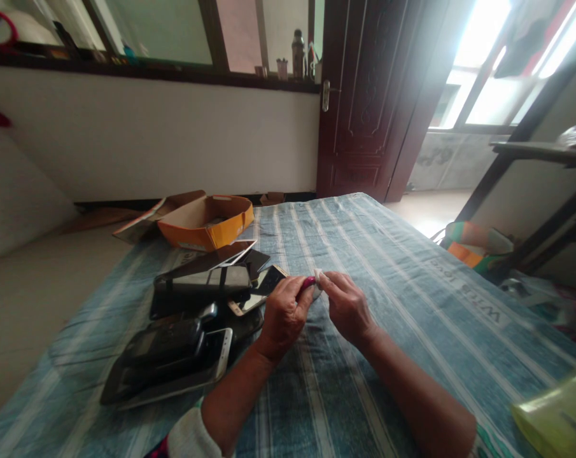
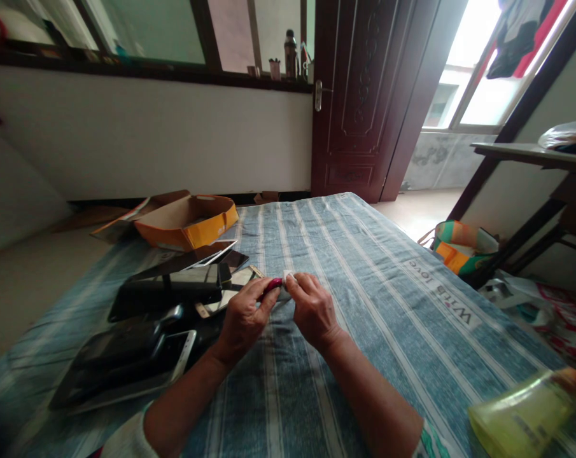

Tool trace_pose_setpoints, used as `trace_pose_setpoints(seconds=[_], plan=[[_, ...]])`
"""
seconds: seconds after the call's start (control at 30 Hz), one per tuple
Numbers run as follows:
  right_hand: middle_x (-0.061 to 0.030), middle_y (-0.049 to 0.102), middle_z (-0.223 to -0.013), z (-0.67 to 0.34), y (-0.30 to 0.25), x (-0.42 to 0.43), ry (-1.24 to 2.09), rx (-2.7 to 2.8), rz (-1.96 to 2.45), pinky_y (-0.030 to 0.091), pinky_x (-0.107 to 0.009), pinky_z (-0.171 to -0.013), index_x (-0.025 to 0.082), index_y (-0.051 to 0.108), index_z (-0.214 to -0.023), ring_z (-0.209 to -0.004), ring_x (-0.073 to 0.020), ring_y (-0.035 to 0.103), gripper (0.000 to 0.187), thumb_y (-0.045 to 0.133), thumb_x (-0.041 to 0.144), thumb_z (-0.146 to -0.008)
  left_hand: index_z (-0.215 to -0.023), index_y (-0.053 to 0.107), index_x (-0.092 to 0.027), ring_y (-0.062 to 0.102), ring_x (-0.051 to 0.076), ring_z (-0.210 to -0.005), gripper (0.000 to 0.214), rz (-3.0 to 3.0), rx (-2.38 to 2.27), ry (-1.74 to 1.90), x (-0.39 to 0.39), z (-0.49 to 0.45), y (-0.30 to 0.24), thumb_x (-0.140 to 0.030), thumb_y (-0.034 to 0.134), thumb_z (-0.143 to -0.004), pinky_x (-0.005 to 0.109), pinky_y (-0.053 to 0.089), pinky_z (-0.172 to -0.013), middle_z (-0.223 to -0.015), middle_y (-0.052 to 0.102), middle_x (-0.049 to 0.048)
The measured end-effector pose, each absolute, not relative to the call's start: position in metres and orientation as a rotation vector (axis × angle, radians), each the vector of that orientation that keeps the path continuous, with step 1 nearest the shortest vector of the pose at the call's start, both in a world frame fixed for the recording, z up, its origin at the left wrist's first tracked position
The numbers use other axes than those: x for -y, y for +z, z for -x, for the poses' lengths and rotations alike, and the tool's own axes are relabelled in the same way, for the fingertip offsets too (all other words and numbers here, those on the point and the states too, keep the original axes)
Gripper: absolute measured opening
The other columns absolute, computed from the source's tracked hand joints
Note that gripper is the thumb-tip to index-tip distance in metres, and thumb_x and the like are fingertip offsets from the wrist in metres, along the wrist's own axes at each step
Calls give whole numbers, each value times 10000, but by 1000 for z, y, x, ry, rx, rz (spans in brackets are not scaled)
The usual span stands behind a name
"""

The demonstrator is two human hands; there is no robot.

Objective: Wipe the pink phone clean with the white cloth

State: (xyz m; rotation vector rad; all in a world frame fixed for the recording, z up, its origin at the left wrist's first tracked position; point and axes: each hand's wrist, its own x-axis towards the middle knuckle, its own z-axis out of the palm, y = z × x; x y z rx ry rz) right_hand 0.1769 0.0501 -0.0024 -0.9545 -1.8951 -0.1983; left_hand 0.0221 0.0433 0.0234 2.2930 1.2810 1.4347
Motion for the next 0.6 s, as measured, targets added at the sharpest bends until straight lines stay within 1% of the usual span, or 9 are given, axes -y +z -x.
trace_pose_setpoints(seconds=[0.13,0.33,0.6], plan=[[-90,688,-970,-178,-5,-51,-191,1865,995,557,-285,-811,178,645,-1186,-942,-176,648,386,396,59,-916,-949,642,-186,650,181,-854,182,-2292,-1276,1426,-43,-22,24,-268,480,-936,309,527,-809,-896,689,57],[-90,665,-1058,-168,12,-41,-142,1873,874,534,-327,-896,208,627,-1193,-1020,-181,611,350,395,108,-952,-889,621,-182,633,181,-806,200,-2317,-1320,1417,-44,-20,21,-296,465,-943,295,513,-746,-838,672,52],[-84,667,-1018,-168,12,-43,-136,1879,881,528,-305,-869,194,634,-1159,-983,-177,612,337,383,105,-953,-931,623,-162,639,192,-833,187,-2340,-1256,1409,-43,-20,23,-264,467,-940,306,513,-770,-875,679,71]])
